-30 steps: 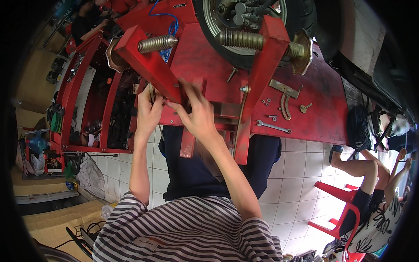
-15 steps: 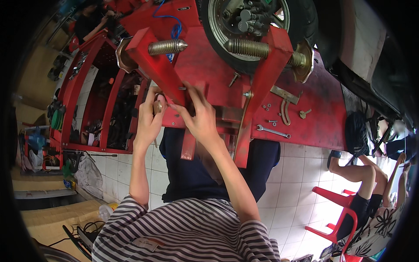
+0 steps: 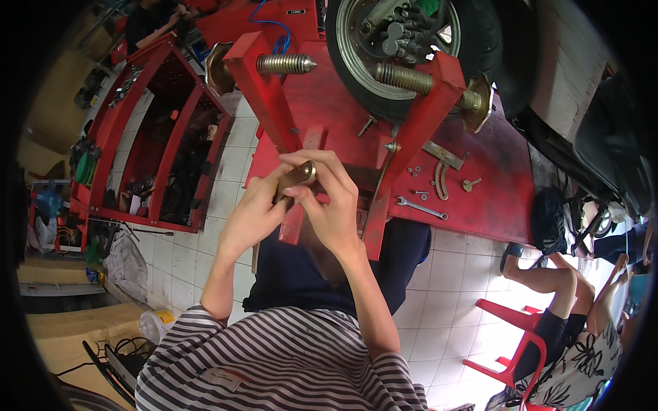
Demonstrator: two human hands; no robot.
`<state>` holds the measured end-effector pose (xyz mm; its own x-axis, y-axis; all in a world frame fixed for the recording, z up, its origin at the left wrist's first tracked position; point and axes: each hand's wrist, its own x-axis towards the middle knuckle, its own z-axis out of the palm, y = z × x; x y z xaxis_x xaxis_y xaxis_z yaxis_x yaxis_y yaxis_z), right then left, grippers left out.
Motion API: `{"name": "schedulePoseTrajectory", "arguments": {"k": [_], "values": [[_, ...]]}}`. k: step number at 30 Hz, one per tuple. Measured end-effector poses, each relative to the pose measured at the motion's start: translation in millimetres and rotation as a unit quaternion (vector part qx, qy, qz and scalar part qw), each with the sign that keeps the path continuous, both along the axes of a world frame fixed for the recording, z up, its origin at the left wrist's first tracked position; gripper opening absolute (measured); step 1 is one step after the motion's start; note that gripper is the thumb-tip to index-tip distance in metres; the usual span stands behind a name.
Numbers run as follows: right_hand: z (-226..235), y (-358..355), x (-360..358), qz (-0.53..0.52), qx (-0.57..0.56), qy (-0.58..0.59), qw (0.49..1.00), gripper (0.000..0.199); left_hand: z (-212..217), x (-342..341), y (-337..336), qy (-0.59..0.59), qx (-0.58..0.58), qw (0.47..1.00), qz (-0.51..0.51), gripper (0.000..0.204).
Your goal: The person assembles a curved metal bracket onto a red motorcycle stand by inserting a bolt and washer, then tightening it with a wrench.
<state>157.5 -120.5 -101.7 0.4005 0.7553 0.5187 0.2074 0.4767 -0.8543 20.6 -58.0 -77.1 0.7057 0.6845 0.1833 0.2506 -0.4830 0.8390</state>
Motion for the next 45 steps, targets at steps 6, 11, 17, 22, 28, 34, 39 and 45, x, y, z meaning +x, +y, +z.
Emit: {"name": "schedulePoseTrajectory", "arguments": {"k": [6,11,17,22,28,34,39,45], "values": [[-5,-12,12,0.034,-0.063,0.118,0.990,0.016,-7,16,-13,0.002,-0.075,0.997,0.005,0.034],[-4,-11,13,-0.005,-0.071,0.089,0.993,0.013,-39,12,-27,-0.085,-0.135,0.987,0.010,0.020],[-6,6,24,-0.012,-0.098,0.070,0.993,0.024,-59,1,-28,-0.135,-0.027,0.986,0.099,0.036],[-7,14,24,0.007,-0.157,0.029,0.987,0.031,-36,11,1,-0.146,0.190,0.947,0.212,0.051],[-10,22,20,0.047,-0.207,0.001,0.977,0.037,-23,21,12,-0.200,0.047,0.960,0.191,0.040],[-1,22,11,0.078,-0.233,0.003,0.969,0.037,-33,18,21,-0.282,-0.013,0.946,0.159,0.035],[4,24,8,0.082,-0.228,-0.002,0.970,0.036,-30,16,25,-0.328,-0.088,0.932,0.130,0.037],[23,22,8,0.049,-0.266,-0.070,0.960,0.034,-26,14,25,-0.299,-0.063,0.942,0.135,0.036]]}}
